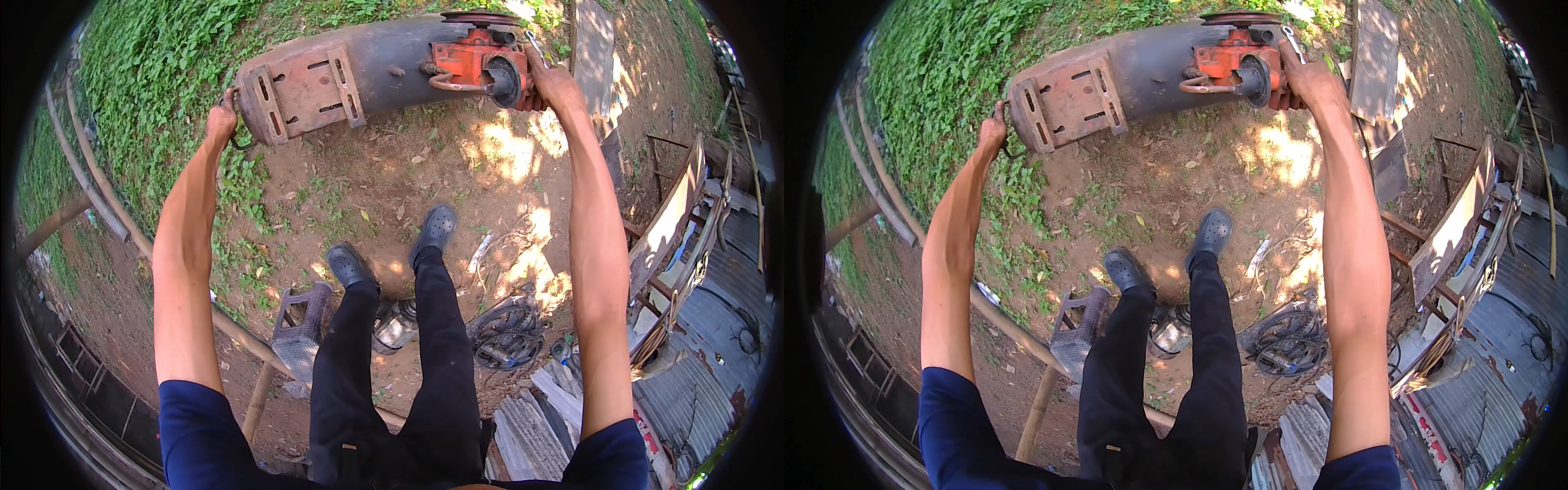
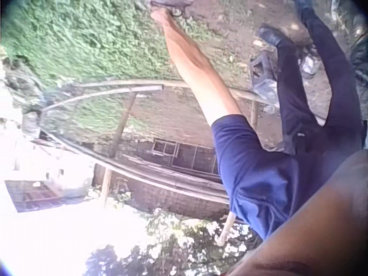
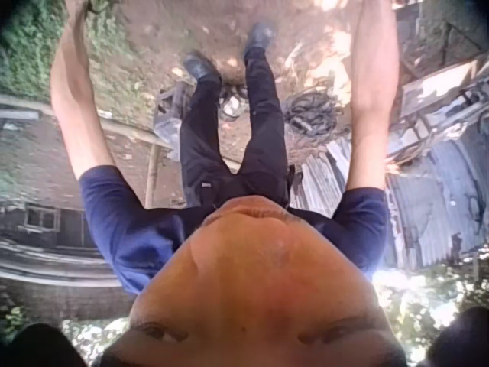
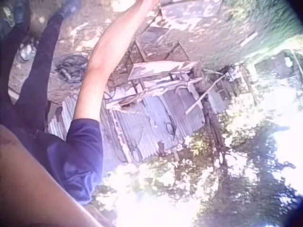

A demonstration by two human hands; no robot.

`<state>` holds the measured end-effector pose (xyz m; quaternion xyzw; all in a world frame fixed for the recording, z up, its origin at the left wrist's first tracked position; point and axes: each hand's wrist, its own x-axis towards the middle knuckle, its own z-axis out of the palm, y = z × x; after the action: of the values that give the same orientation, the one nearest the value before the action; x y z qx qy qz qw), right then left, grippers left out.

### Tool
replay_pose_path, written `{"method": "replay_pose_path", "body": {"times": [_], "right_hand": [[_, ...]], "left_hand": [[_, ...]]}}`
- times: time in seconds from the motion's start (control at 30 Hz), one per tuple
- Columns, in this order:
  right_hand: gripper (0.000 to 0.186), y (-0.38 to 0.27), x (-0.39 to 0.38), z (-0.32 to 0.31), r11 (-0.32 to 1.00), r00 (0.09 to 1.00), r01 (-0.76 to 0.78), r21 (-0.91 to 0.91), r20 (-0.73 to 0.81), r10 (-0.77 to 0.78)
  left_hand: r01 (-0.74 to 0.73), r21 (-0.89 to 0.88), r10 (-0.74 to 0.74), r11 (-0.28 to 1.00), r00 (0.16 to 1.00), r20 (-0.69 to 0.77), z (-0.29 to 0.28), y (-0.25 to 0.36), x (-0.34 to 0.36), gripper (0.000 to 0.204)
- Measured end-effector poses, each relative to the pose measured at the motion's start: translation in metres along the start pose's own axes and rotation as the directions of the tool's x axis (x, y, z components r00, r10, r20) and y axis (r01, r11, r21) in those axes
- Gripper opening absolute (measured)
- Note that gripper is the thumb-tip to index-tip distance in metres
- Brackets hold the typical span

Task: The person uses a wrench to loosen and tighten bolts on an air compressor motor assembly while sitting on the ground outdoors.

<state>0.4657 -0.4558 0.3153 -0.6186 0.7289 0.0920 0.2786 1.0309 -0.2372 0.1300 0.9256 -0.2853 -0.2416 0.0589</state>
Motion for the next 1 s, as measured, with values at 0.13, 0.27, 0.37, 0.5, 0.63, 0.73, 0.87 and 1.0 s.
{"method": "replay_pose_path", "body": {"times": [0.13, 0.27, 0.37, 0.5, 0.63, 0.73, 0.87, 1.0], "right_hand": [[0.087, -0.042, 0.026, -0.017, 0.966, 0.968, 0.252, -0.054, 0.0, -0.253], [0.034, -0.042, 0.124, -0.035, 0.47, 0.378, 0.689, -0.552, -0.28, -0.882], [0.036, -0.091, 0.129, -0.043, 0.629, 0.687, 0.515, -0.582, -0.158, -0.709], [0.045, -0.1, 0.124, -0.07, 0.903, 0.811, 0.318, -0.288, -0.411, -0.417], [0.062, -0.062, 0.113, -0.102, 0.977, 0.926, 0.091, 0.194, -0.377, -0.011], [0.051, 0.011, 0.161, -0.058, 0.804, 0.952, 0.045, 0.593, -0.268, 0.145], [0.056, 0.101, 0.232, 0.034, 0.654, 0.938, -0.197, 0.73, -0.053, 0.342], [0.06, 0.084, 0.294, 0.081, 0.659, 0.886, -0.274, 0.7, -0.082, 0.456]], "left_hand": [[0.074, -0.022, -0.075, 0.997, 0.996, -0.056, 0.016, -0.043, 0.048, 0.101], [0.14, -0.171, -0.103, 0.975, 0.973, 0.208, 0.046, 0.029, 0.052, 0.097], [0.016, -0.042, -0.016, 0.999, 1.0, 0.009, 0.043, 0.013, 0.072, 0.084], [0.064, 0.006, -0.063, 0.998, 0.995, -0.073, 0.054, 0.039, 0.058, 0.071], [0.092, 0.023, -0.087, 0.995, 0.983, -0.16, 0.073, 0.03, 0.038, 0.055], [0.105, 0.011, -0.101, 0.994, 0.977, -0.187, 0.063, 0.033, 0.02, 0.053], [0.124, 0.003, -0.12, 0.992, 0.969, -0.214, 0.062, 0.065, 0.011, 0.051], [0.099, -0.027, -0.102, 0.995, 0.939, -0.328, 0.062, 0.057, 0.002, 0.053]]}}
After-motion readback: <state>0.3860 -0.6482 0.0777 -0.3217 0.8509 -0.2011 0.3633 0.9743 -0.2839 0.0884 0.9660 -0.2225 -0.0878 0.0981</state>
